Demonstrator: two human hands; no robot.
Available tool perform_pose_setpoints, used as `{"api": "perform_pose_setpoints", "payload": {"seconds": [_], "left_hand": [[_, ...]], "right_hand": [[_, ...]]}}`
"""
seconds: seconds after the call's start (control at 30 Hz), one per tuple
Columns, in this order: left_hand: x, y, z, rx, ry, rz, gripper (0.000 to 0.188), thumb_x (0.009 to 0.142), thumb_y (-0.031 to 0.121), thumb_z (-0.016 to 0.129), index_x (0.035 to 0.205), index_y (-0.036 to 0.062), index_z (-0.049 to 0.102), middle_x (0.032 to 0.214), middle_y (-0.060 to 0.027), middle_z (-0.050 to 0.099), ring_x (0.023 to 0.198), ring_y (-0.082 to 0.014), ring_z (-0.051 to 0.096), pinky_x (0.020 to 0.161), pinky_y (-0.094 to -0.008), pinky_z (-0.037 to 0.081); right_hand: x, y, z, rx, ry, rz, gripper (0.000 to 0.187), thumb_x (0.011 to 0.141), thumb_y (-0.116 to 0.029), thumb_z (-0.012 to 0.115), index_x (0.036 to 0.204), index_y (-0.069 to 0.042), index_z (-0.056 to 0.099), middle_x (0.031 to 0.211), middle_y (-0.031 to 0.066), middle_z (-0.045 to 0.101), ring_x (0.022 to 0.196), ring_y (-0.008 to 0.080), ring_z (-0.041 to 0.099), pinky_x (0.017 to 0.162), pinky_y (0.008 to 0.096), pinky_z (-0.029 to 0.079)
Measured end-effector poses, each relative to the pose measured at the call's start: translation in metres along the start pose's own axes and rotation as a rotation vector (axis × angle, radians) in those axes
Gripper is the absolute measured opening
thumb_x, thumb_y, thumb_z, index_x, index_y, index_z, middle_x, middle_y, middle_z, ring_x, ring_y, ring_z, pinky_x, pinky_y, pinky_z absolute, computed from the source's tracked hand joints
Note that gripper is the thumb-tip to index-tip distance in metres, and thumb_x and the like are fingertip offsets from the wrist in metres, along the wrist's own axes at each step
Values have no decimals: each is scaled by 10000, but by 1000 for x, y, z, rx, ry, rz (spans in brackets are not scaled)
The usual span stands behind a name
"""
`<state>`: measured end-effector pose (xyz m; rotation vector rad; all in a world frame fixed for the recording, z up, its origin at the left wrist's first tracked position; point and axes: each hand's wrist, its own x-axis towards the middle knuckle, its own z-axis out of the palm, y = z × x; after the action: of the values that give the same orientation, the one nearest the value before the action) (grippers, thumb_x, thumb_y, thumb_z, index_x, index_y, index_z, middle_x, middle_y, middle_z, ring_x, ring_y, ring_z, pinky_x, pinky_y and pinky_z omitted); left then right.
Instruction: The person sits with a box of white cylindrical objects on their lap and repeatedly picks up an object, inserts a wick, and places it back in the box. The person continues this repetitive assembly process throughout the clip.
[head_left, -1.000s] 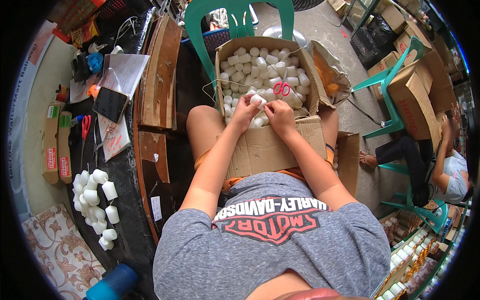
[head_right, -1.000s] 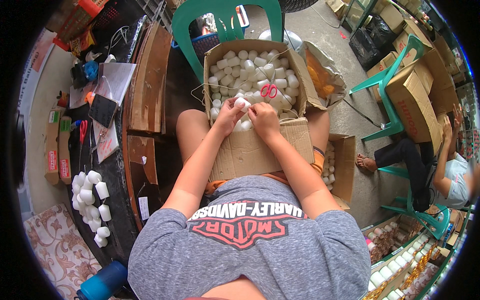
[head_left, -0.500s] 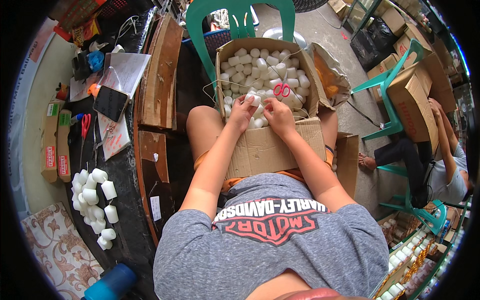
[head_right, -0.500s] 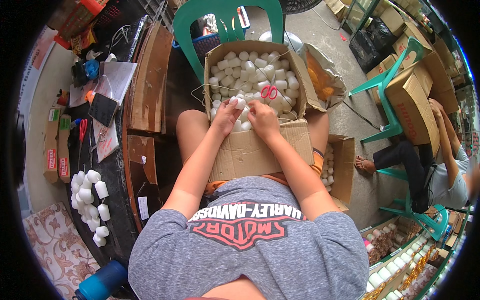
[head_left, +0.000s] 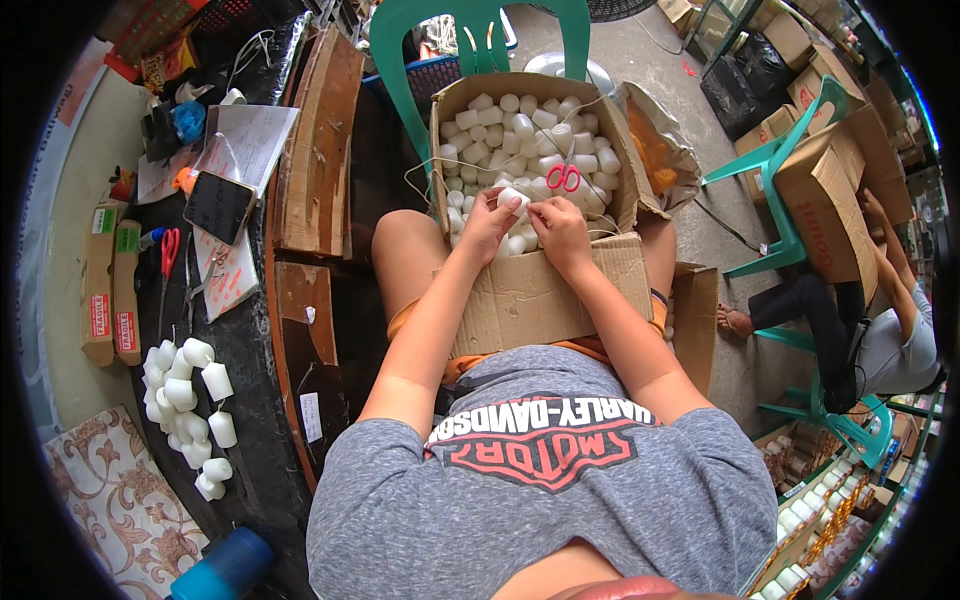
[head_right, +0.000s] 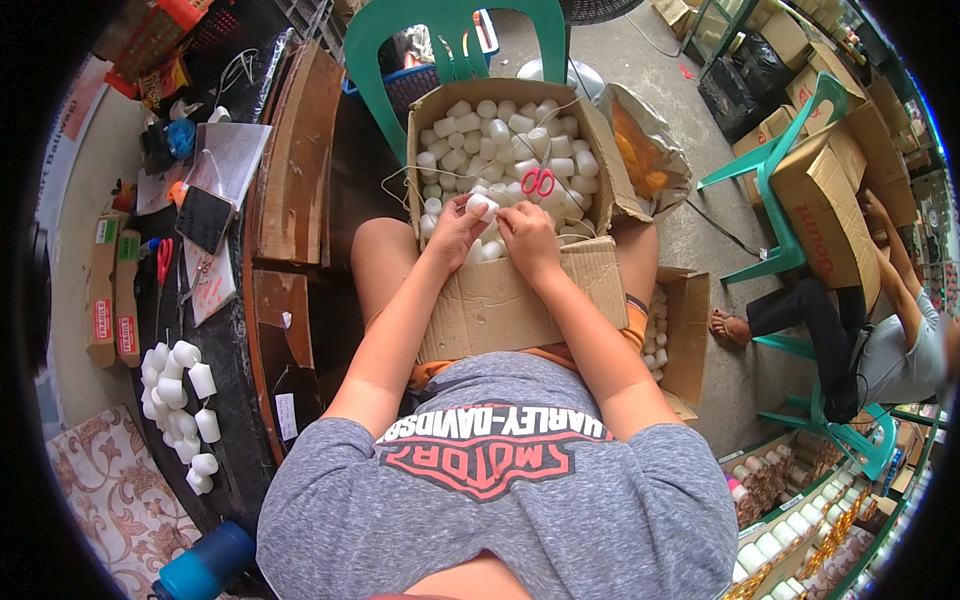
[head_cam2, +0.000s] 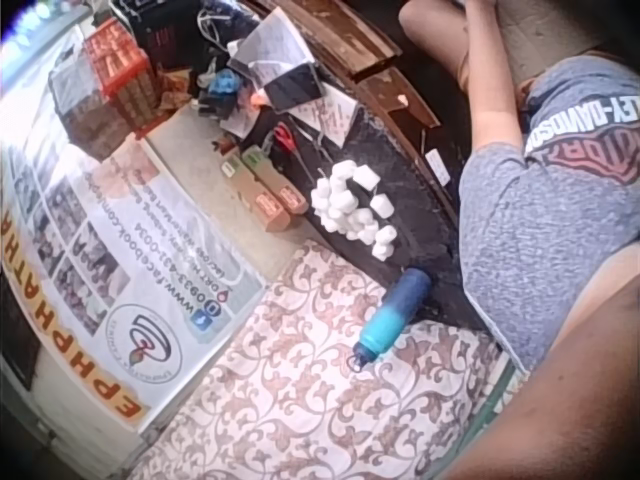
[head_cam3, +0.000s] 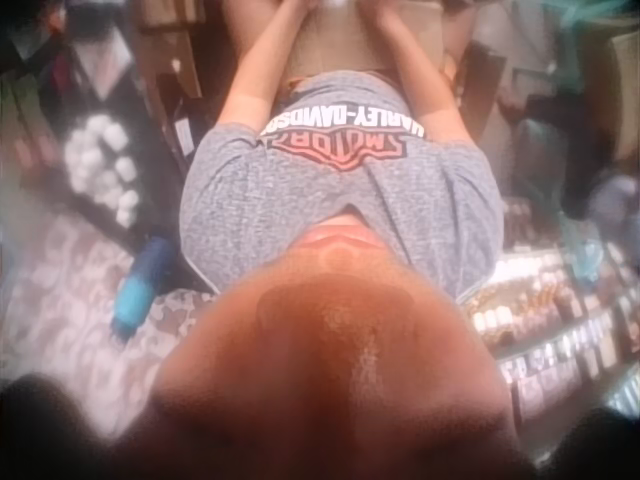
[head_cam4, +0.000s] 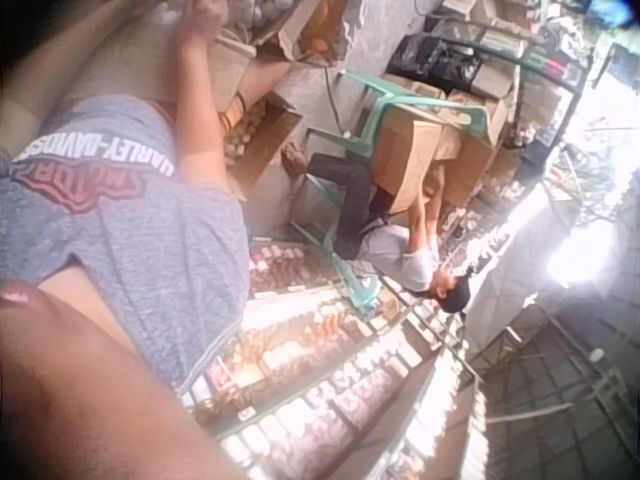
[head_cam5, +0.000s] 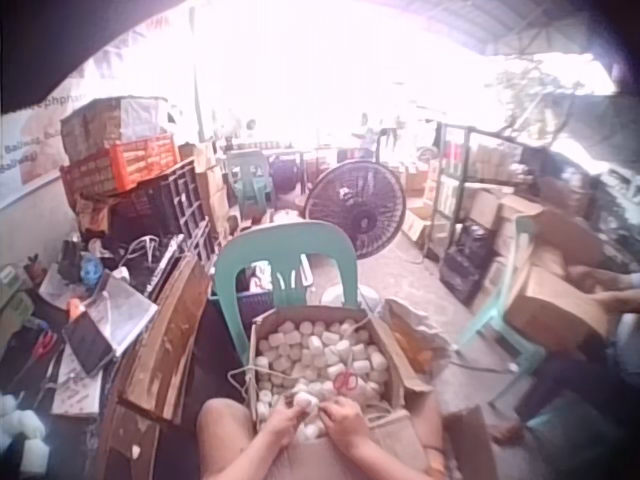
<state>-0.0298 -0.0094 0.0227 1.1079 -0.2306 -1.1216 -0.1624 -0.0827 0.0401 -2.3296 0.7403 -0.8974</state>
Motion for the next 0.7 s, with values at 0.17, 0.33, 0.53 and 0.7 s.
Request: {"api": "perform_pose_setpoints", "payload": {"seconds": [0.17,0.33,0.53,0.7], "left_hand": [[4,-3,-5,-140,10,-17,493,823,148,673,1180,23,357,1114,-99,526,1007,-187,555,917,-320,468],[10,-5,-15,-256,62,-10,480,822,149,675,1169,30,365,1104,-92,537,1004,-187,559,923,-322,465],[4,-2,-5,-110,20,2,487,817,156,683,1165,26,368,1108,-84,528,1015,-183,554,909,-321,472],[2,-2,-2,-83,10,18,464,825,176,677,1156,36,384,1097,-81,539,1016,-177,557,899,-316,477]], "right_hand": [[3,-7,-1,90,-30,91,207,751,-140,659,922,-67,569,810,66,617,790,241,596,724,382,442],[3,-4,-1,10,-25,23,150,758,-136,650,888,-81,598,818,61,625,791,235,596,719,369,431],[1,-1,-2,-10,33,-14,78,767,-129,640,831,-84,635,792,49,621,765,232,593,706,364,425],[1,-6,-5,27,10,53,73,767,-127,636,824,-81,632,764,40,614,734,222,592,702,361,425]]}}
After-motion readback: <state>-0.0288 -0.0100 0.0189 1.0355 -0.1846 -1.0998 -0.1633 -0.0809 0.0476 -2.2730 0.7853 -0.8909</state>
